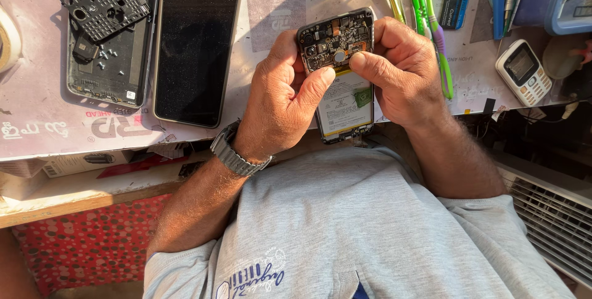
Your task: The person disassembles a smartphone, removes the back cover, and uses a screwdriver to unscrew and reposition internal components. The person handles the motherboard and battery area, then reattaches the back cover and secures it with screws.
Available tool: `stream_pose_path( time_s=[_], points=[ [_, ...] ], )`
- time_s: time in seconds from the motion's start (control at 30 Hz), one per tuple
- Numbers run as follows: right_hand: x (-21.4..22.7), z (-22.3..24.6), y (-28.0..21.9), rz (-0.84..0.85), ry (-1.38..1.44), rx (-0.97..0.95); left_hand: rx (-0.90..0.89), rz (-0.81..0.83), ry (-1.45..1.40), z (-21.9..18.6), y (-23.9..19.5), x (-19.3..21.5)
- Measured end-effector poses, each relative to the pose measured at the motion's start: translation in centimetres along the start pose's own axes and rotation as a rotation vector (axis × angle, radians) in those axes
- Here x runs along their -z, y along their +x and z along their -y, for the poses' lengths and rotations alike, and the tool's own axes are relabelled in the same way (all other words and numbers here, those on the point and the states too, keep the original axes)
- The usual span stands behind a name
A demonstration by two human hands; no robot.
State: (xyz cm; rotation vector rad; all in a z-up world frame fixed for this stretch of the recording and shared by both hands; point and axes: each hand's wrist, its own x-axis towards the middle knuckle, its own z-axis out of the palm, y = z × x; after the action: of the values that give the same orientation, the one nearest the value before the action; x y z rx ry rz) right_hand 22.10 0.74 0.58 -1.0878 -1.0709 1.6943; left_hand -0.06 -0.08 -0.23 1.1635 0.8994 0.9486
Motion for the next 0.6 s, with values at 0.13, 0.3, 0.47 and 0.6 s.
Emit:
stream_pose_path(
  time_s=[0.13, 0.3, 0.47, 0.6],
  points=[
    [-0.08, -0.28, 0.45, 0.016, 0.031, 0.023, -0.019, 0.000, -0.010, 0.04, 0.13, 0.02],
    [-0.32, 0.22, 0.58, 0.053, 0.130, -0.048, -0.136, -0.048, 0.006, 0.01, -0.01, 0.02],
    [-0.27, 0.33, 0.43, 0.077, 0.032, -0.002, -0.098, -0.018, -0.085, 0.62, 0.06, -0.03],
    [0.34, 0.29, 0.03, 0.100, 0.064, -0.036, -0.155, -0.018, -0.095, 0.98, -0.17, 0.12]
  ],
)
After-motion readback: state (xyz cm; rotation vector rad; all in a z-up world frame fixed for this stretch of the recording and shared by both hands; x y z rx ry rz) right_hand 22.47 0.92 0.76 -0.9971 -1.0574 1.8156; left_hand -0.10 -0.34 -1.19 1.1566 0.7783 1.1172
